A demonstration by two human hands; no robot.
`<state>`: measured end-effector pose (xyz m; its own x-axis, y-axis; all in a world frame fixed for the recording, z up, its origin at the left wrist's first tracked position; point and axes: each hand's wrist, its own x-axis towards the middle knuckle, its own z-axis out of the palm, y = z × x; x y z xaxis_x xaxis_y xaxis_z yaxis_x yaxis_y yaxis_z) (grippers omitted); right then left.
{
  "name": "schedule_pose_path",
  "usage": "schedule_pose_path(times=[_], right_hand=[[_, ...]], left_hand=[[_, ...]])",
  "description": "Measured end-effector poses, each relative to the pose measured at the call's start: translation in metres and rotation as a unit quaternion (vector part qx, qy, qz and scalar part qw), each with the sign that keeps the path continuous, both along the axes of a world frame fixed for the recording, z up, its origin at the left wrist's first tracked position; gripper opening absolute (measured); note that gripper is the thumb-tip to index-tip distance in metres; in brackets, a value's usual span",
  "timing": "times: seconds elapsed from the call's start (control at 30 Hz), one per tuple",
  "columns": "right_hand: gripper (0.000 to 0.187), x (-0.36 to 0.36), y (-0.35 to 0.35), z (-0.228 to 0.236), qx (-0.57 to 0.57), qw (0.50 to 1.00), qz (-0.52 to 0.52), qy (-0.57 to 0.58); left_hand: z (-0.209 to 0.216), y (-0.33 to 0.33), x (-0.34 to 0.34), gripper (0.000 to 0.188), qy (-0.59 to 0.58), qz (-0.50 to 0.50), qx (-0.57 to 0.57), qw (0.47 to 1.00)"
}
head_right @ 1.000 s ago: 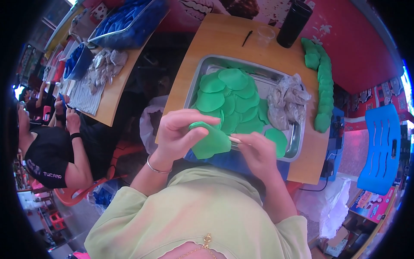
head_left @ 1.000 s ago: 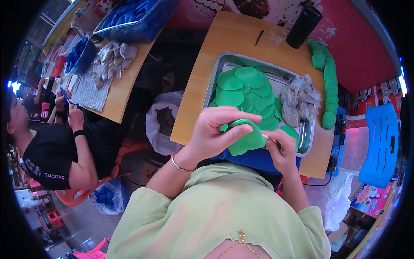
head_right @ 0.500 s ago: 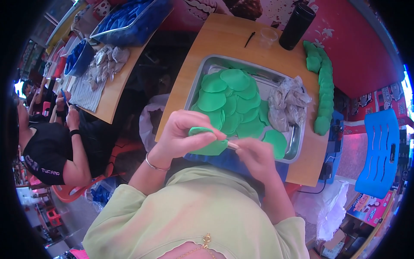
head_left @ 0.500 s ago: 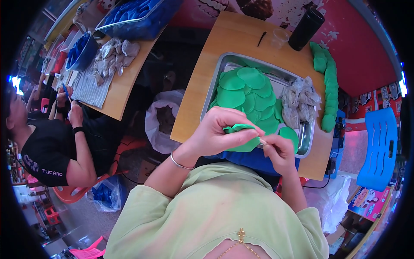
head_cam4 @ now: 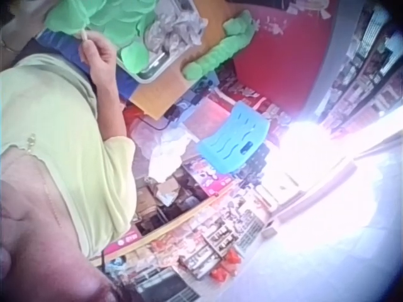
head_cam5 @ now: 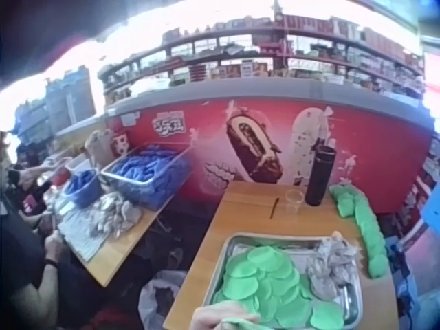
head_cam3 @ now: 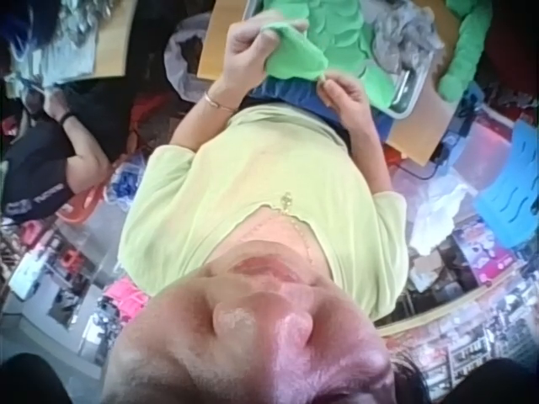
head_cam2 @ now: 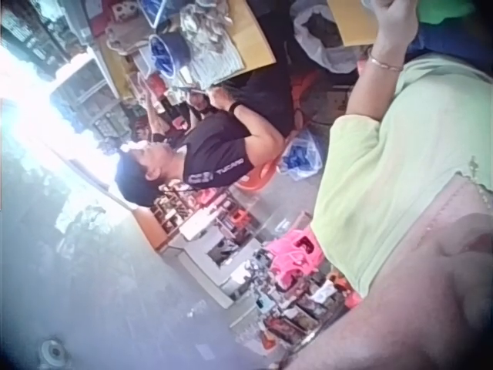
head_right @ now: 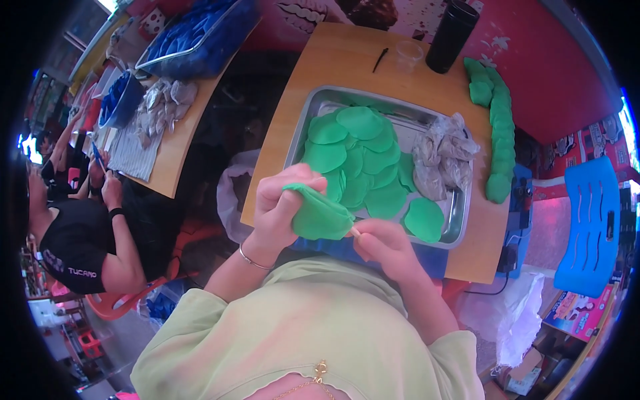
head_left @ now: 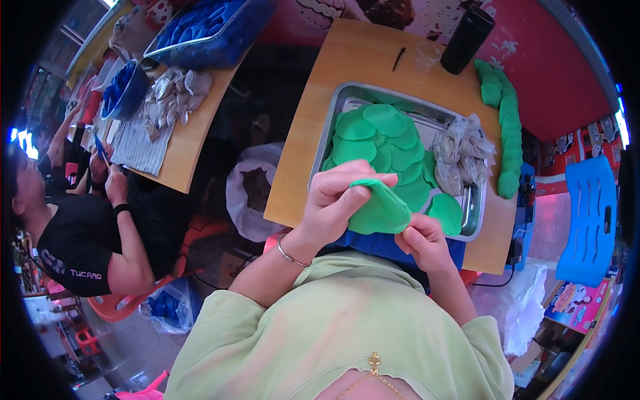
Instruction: Assembling green leather circles with fibrous stuffing to create small round craft items.
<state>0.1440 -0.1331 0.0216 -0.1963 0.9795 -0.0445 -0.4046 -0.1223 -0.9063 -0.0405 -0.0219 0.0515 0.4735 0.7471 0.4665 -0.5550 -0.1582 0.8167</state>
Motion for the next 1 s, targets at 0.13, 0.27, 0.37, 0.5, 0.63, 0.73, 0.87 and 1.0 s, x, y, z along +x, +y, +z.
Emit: schedule_pose_path(times=[0.13,0.27,0.37,0.5,0.63,0.73,0.87,1.0], right_hand=[[0.024,0.004,0.002,0.009,-0.018,0.993,-0.055,-0.107],[0.025,0.01,0.004,0.017,0.027,0.968,-0.084,-0.234],[0.024,0.009,0.005,0.017,0.036,0.967,-0.091,-0.236],[0.023,0.008,0.004,0.012,0.023,0.98,-0.08,-0.181],[0.02,0.004,0.002,0.013,0.022,0.989,-0.074,-0.125],[0.02,0.007,0.001,0.012,0.017,0.992,-0.067,-0.105],[0.02,0.007,0.003,0.013,0.044,0.983,-0.093,-0.149],[0.02,0.006,0.003,0.009,0.063,0.965,-0.133,-0.215]], left_hand=[[0.006,0.008,0.001,0.022,0.042,0.045,-0.006,0.998],[0.017,0.02,-0.01,0.025,0.156,0.127,0.168,0.965],[0.017,0.021,-0.014,0.022,0.169,0.113,0.159,0.966],[0.016,0.013,-0.013,0.016,0.092,0.035,0.02,0.995],[0.009,0.011,-0.015,0.015,0.09,-0.01,-0.04,0.995],[0.005,0.01,-0.012,0.015,0.047,0.01,-0.074,0.996],[0.008,0.005,-0.01,0.014,0.039,-0.005,-0.101,0.994],[0.011,0.005,-0.014,0.013,0.087,-0.013,-0.111,0.99]])
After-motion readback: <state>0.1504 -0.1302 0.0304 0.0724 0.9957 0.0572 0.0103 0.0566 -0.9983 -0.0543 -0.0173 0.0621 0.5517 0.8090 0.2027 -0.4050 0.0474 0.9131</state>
